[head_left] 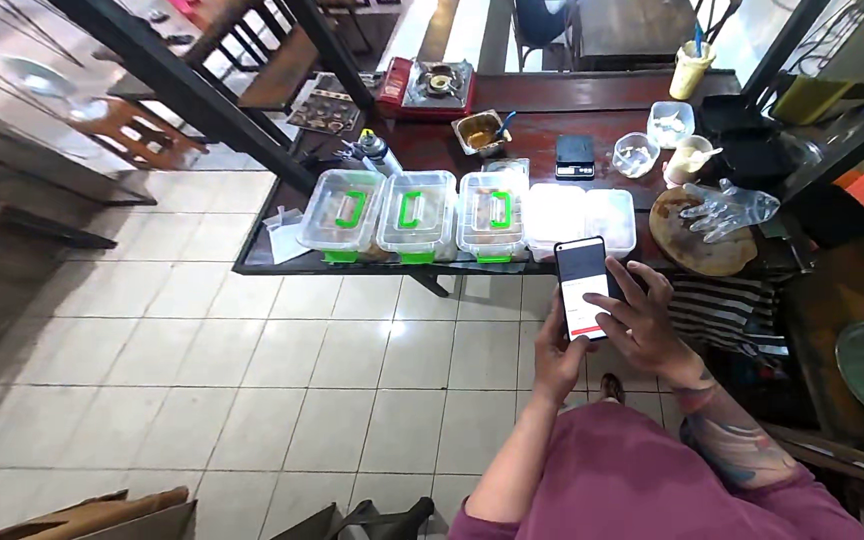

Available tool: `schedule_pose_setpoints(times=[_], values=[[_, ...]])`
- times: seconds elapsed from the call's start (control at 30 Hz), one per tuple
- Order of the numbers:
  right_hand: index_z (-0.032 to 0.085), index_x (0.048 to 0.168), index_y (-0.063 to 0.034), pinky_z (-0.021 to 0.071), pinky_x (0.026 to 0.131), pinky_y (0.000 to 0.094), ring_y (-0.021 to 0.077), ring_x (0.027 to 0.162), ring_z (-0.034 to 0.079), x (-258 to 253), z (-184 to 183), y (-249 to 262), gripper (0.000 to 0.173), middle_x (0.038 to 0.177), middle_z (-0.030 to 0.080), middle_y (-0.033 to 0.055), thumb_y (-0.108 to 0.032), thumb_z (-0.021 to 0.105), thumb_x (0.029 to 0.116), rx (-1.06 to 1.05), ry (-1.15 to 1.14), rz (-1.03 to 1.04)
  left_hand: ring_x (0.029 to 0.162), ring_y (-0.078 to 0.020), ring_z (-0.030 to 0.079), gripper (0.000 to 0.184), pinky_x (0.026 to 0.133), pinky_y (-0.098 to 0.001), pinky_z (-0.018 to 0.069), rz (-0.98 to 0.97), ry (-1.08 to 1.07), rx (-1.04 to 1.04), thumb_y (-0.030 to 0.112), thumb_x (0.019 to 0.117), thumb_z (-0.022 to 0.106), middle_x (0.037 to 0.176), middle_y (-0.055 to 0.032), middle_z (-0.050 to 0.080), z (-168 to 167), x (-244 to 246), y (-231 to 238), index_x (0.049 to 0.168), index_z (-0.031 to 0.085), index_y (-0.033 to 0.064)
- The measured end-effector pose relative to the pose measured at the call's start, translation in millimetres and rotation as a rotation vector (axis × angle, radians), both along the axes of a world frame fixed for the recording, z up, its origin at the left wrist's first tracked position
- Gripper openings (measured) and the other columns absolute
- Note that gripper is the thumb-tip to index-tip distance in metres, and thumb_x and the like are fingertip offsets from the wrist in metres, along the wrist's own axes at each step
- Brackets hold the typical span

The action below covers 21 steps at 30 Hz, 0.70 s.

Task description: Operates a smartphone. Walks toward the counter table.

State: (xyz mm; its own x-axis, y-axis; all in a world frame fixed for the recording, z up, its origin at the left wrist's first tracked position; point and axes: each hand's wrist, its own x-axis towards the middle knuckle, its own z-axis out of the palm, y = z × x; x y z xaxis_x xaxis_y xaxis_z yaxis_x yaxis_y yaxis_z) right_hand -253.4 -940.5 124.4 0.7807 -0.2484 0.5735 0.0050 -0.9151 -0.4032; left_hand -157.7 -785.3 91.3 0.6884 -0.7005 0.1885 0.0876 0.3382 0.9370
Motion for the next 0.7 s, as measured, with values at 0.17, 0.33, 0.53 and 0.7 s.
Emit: schedule_pose_setpoints(times=[0.17,0.33,0.53,0.7], values=[[0.072,0.129,-0.0315,0.0147,0.121,0.0622,0.0330,0.155,0.020,-1,2,0,0.033,0.164,0.038,-0.0009,-0.036,0.050,0.1051,0.027,0.017,0.000,0.092,-0.0274,0.073,0.078,0.072,-0.0416,0.0651,0.008,0.015,0.005,-0.002,0.0885,0.059,0.131,-0.0201,0.064,3,-2,-2,0.160,0.028,0.0034],[0.063,0.140,-0.0267,0.0134,0.123,0.0603,0.0296,0.156,0.017,-4,6,-6,0.039,0.166,0.033,-0.0005,-0.033,0.046,0.1058,0.201,-0.042,-0.012,0.088,-0.0282,0.074,0.081,0.069,-0.0410,0.0657,0.038,0.023,0.038,-0.004,0.0883,0.068,0.128,-0.0206,0.066,4,-1,-6,0.160,0.030,0.0033],[0.063,0.141,-0.0275,0.0190,0.122,0.0621,0.0302,0.154,0.024,-5,6,-10,0.040,0.164,0.038,-0.0012,-0.037,0.048,0.1045,0.203,-0.040,-0.071,0.092,-0.0268,0.074,0.085,0.068,-0.0416,0.0653,0.042,0.009,0.039,0.002,0.0859,0.068,0.134,-0.0206,0.063,1,-5,-2,0.159,0.024,-0.0055],[0.064,0.137,-0.0347,0.0274,0.119,0.0566,0.0261,0.150,0.034,0,17,-12,0.035,0.158,0.047,-0.0046,-0.040,0.051,0.1045,0.182,-0.082,-0.094,0.099,-0.0217,0.074,0.085,0.067,-0.0381,0.0650,0.033,-0.050,-0.032,0.018,0.0890,0.067,0.138,-0.0148,0.063,-3,-5,-1,0.159,0.025,-0.0050]])
